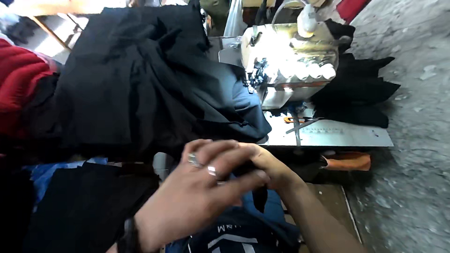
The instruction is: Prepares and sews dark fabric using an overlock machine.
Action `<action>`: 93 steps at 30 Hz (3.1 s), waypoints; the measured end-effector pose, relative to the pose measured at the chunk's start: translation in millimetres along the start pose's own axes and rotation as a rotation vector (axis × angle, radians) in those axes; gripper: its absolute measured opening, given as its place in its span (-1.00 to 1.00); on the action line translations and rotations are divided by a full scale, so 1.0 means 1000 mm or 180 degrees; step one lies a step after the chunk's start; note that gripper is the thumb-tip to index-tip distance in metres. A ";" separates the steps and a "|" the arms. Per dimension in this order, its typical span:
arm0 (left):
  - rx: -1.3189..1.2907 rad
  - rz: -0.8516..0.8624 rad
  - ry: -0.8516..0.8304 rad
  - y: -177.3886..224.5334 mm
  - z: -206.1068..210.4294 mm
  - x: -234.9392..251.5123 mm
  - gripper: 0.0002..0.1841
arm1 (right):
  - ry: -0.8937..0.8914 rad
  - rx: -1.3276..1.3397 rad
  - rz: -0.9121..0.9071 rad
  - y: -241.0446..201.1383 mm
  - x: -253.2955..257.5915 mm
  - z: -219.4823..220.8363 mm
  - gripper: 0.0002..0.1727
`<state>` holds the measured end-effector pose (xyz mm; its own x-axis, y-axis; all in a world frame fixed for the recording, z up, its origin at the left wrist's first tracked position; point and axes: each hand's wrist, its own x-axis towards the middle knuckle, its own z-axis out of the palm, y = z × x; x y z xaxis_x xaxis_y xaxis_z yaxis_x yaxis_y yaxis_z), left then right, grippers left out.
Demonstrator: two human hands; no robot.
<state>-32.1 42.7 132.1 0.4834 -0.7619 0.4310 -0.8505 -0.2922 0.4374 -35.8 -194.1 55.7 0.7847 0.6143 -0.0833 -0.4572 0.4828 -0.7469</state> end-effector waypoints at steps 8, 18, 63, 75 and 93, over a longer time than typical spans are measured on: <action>-0.0130 0.0558 0.0137 -0.005 0.016 0.037 -0.75 | 0.0316 -0.1819 -0.0492 -0.019 0.002 -0.011 -0.38; 0.0532 -0.0749 0.1449 -0.136 -0.050 0.062 -0.79 | 0.1242 -0.1777 -0.0904 0.019 0.042 0.019 -0.88; -0.2964 -0.1310 0.1337 -0.015 0.070 -0.013 -0.81 | 0.1303 -0.1638 -0.2355 0.012 -0.026 0.013 -0.73; -0.3056 -0.1136 0.0470 -0.022 0.020 -0.015 -0.75 | 0.1123 -0.4325 -0.2682 -0.034 -0.038 0.014 -0.78; 0.1086 -0.0862 -0.0081 0.006 -0.005 -0.005 -0.48 | 0.1931 -0.5053 -0.1634 -0.040 -0.045 0.031 -0.86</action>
<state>-38.4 47.6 137.1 0.6969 -0.6442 0.3152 -0.7155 -0.6545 0.2444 -66.2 -222.0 109.4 0.9029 0.1373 0.4074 0.3786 -0.7029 -0.6022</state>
